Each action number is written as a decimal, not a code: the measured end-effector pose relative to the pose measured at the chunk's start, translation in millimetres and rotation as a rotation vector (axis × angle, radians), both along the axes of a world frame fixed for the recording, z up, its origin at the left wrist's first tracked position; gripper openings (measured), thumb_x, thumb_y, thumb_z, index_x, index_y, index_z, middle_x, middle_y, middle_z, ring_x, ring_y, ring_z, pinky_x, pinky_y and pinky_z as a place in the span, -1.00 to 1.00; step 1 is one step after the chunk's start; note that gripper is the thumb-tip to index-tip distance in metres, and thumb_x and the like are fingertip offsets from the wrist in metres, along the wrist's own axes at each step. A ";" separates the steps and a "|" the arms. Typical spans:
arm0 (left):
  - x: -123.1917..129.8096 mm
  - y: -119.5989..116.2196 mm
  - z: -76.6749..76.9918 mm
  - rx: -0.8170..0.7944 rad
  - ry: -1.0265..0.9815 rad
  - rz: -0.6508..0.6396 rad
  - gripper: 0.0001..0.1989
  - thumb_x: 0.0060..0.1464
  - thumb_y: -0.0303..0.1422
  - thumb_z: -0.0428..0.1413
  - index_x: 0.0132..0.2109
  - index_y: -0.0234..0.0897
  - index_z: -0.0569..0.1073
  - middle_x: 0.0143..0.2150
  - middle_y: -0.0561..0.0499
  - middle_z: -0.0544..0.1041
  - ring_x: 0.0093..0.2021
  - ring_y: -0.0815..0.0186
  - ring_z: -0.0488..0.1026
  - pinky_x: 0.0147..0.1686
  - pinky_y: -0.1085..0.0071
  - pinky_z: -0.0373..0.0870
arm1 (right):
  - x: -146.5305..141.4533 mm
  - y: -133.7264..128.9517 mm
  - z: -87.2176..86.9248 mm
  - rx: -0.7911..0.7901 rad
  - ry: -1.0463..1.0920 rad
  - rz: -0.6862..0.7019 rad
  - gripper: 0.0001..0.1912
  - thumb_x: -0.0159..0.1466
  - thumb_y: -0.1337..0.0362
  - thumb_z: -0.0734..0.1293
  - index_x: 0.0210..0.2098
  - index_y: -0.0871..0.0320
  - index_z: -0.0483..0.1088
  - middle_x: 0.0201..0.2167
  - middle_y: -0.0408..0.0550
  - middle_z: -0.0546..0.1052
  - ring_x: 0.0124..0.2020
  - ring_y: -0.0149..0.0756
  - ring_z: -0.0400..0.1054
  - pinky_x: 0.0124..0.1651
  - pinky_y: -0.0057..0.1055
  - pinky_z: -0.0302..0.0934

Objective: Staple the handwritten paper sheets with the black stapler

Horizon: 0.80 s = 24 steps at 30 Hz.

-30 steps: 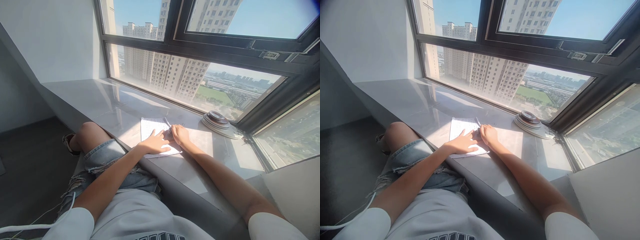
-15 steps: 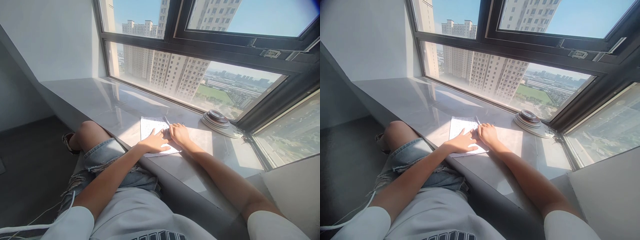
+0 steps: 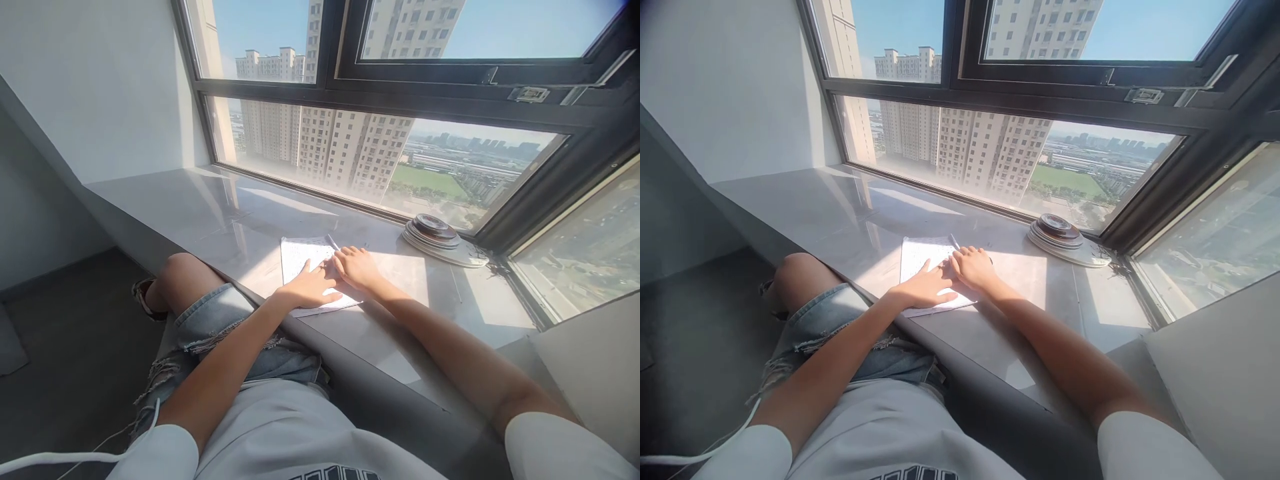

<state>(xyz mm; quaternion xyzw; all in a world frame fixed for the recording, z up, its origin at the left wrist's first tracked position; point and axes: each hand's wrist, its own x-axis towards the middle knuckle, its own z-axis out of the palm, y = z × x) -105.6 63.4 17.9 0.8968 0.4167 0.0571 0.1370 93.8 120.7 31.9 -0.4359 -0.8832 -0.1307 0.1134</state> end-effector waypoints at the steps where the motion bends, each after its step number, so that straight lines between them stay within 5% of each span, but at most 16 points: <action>1: -0.6 -0.3 0.0 0.003 -0.009 -0.007 -0.42 0.46 0.07 -0.11 0.48 0.03 0.30 0.67 0.00 -0.14 0.65 -0.01 -0.31 0.52 -0.32 -0.46 | 3.9 3.4 -0.7 -0.017 0.046 -0.001 -0.53 0.61 0.14 0.03 -0.12 0.15 0.51 -0.21 0.07 0.61 -0.21 -0.14 0.37 -0.10 -0.28 0.07; 7: -2.5 -0.2 -3.1 0.029 -0.013 0.009 -0.29 0.48 0.06 -0.14 0.57 -0.20 0.11 0.65 -0.25 -0.11 0.65 0.02 -0.36 0.51 -0.34 -0.47 | 26.8 20.8 -12.5 0.070 0.221 -0.142 -0.45 0.61 0.20 -0.03 -0.33 0.13 0.46 -0.42 0.04 0.56 -0.31 -0.14 0.33 -0.17 -0.29 0.04; 15: -4.9 -1.1 -3.4 0.014 -0.045 0.046 -0.25 0.43 0.10 -0.13 0.61 -0.06 0.02 0.66 0.02 -0.12 0.65 0.00 -0.25 0.56 -0.20 -0.50 | 36.6 26.9 -9.6 0.128 0.230 -0.249 -0.41 0.60 0.20 -0.05 -0.34 0.13 0.48 -0.43 0.06 0.58 -0.40 -0.15 0.28 -0.09 -0.25 0.05; 24: -7.4 -2.5 -2.5 -0.025 -0.129 0.089 -0.24 0.37 0.09 -0.03 0.58 -0.02 0.11 0.63 0.08 0.03 0.64 0.11 -0.14 0.60 0.02 -0.46 | 48.0 34.4 7.1 -0.182 0.254 -0.253 -0.45 0.58 -0.07 0.02 -0.28 0.08 0.43 -0.38 0.00 0.56 -0.36 -0.18 0.34 -0.28 -0.33 0.02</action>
